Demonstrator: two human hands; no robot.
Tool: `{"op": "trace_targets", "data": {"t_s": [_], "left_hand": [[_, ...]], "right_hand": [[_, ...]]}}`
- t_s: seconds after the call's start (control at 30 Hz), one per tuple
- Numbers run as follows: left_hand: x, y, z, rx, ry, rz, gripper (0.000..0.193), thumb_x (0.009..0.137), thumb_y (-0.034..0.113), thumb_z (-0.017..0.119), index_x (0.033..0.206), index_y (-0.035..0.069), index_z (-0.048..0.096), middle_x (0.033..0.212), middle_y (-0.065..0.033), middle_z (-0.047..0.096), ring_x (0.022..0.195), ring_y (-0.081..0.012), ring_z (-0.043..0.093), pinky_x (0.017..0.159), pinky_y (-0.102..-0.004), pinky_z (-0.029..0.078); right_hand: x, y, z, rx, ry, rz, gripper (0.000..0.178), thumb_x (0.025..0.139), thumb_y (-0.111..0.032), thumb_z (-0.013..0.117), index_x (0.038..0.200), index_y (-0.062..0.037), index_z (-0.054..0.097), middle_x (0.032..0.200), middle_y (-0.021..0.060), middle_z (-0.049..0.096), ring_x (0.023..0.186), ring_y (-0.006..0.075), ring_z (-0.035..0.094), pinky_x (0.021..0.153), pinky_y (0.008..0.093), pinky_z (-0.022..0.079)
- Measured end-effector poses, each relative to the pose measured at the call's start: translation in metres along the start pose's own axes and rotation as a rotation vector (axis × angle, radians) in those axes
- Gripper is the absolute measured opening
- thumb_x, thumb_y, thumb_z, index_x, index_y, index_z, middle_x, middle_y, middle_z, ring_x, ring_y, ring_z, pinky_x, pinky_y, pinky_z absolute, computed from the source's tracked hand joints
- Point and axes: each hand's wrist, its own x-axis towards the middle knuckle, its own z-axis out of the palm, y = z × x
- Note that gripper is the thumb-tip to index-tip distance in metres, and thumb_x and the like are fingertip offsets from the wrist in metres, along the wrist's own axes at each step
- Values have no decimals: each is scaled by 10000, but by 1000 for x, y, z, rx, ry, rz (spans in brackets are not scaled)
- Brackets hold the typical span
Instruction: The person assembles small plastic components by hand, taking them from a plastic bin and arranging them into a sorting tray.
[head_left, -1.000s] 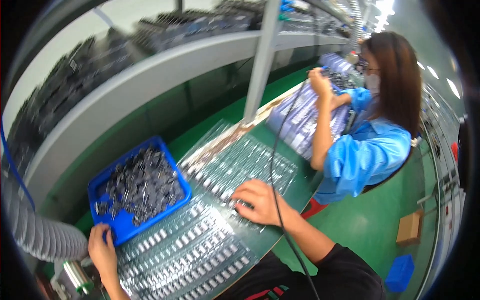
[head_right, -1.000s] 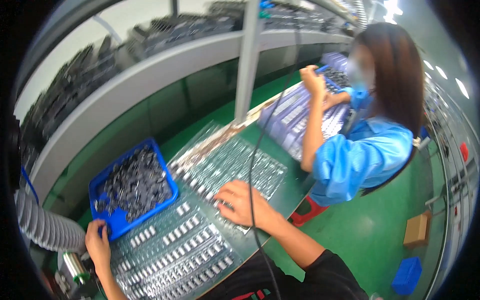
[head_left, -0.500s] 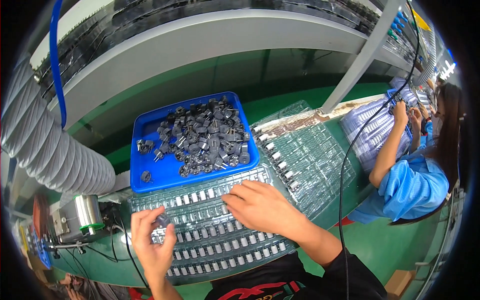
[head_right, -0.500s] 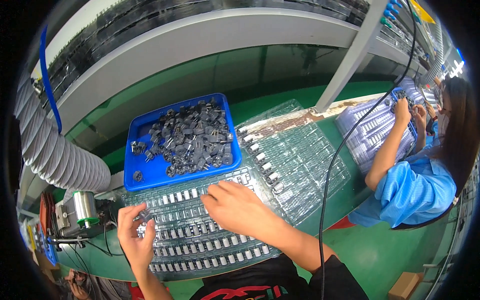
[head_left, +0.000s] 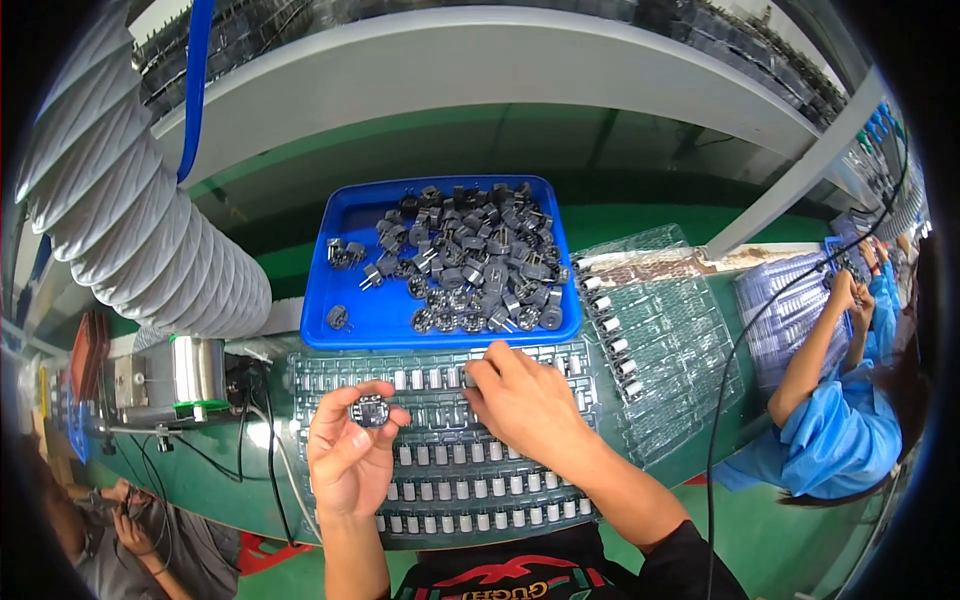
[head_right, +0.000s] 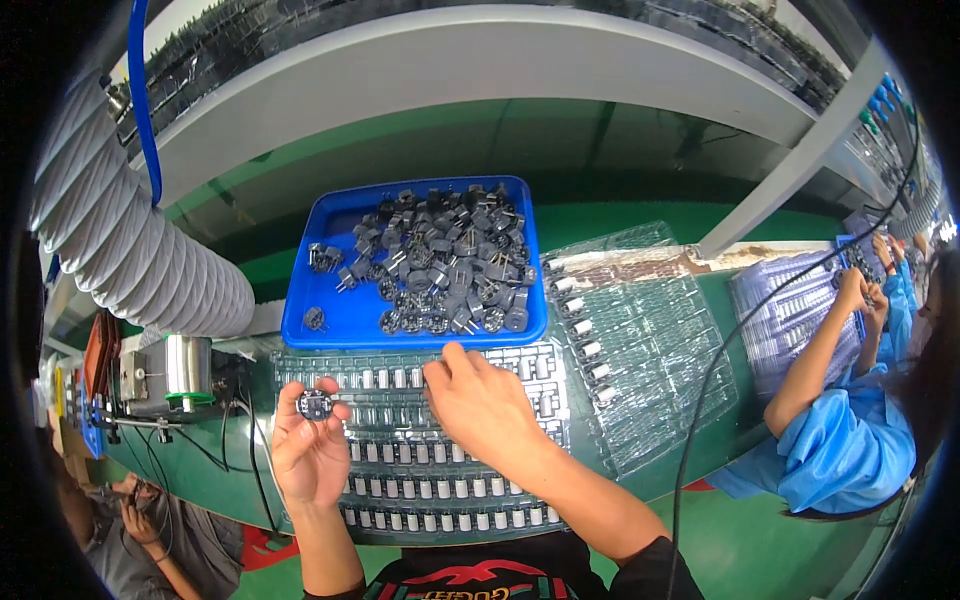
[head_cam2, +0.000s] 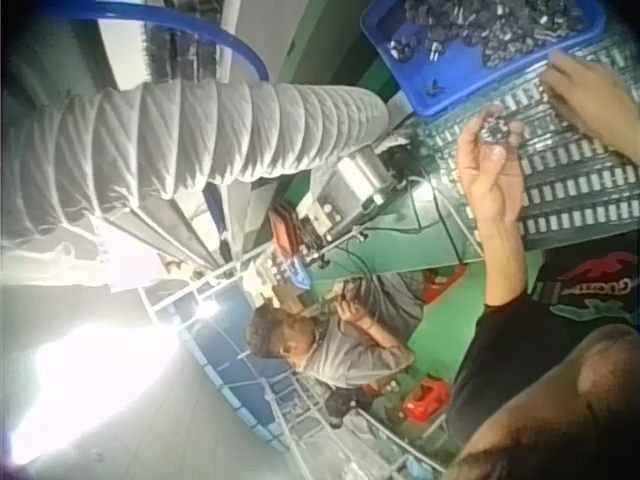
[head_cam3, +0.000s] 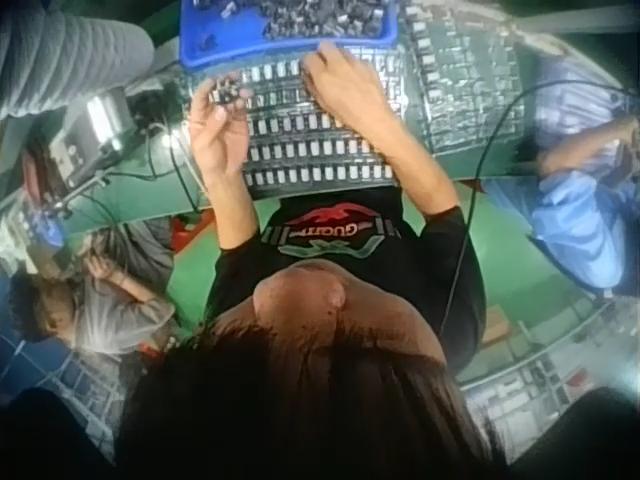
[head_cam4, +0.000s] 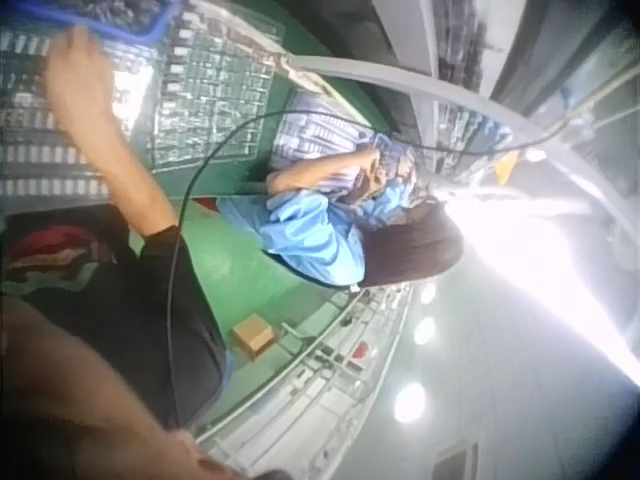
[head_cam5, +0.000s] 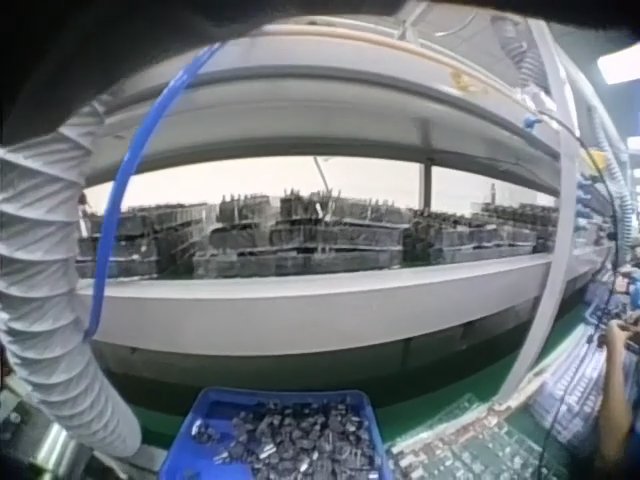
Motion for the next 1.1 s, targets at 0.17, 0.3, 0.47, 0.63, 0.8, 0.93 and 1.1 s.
{"op": "trace_targets", "data": {"t_s": [0.17, 0.3, 0.47, 0.63, 0.8, 0.93, 1.1], "left_hand": [[5, -10, 5, -15, -39, -17, 287, 922, 78, 605, 1195, -5, 579, 1224, -255, 564, 1023, -371, 655, 872, -385, 581], [5, -11, 3, -47, -63, -69, 280, 950, 137, 596, 1182, -19, 580, 1213, -251, 567, 1032, -407, 642, 876, -444, 584], [5, -22, 23, 79, -24, -59, 432, 928, 175, 641, 1262, -74, 526, 1252, -265, 576, 1088, -393, 630, 893, -447, 584], [3, -36, 22, -158, -64, -78, 419, 880, 63, 654, 1277, -12, 546, 1269, -273, 561, 1088, -385, 634, 887, -428, 588], [4, -42, 16, -76, -64, -58, 372, 876, 18, 632, 1242, -5, 567, 1265, -288, 556, 1095, -404, 626, 894, -453, 581], [1, -43, 18, -72, -151, -31, 350, 851, -36, 618, 1199, -6, 591, 1276, -305, 547, 1113, -445, 606, 914, -525, 556], [1, -42, 17, -18, -191, -2, 339, 822, -85, 637, 1153, -17, 621, 1281, -330, 540, 1119, -475, 596, 921, -558, 533]], "right_hand": [[-3, 7, 8, 100, 84, -32, 140, 781, -83, 702, 885, -58, 611, 875, 58, 553, 774, 243, 593, 594, 368, 536], [0, 6, 4, 319, 227, -48, 185, 746, 28, 743, 904, -42, 677, 902, 60, 632, 786, 208, 632, 657, 296, 540], [-10, 2, -17, 1034, 234, 74, 244, 771, 96, 711, 997, 4, 693, 1006, 104, 633, 895, 151, 657, 740, 267, 573], [-12, -1, -25, 1185, 301, -26, 304, 737, 98, 747, 1030, 35, 696, 1001, 143, 646, 882, 193, 661, 718, 285, 572], [-17, -8, -21, 1093, 343, -6, 337, 714, 53, 786, 1040, 9, 715, 1009, 125, 654, 834, 201, 667, 655, 270, 561], [-16, -6, -22, 914, 417, -164, 318, 698, 1, 822, 1004, 1, 736, 999, 109, 651, 786, 185, 658, 606, 260, 546], [-19, -8, -24, 897, 355, -151, 323, 643, -43, 877, 942, -18, 757, 996, 123, 662, 812, 175, 646, 659, 243, 505]]}}
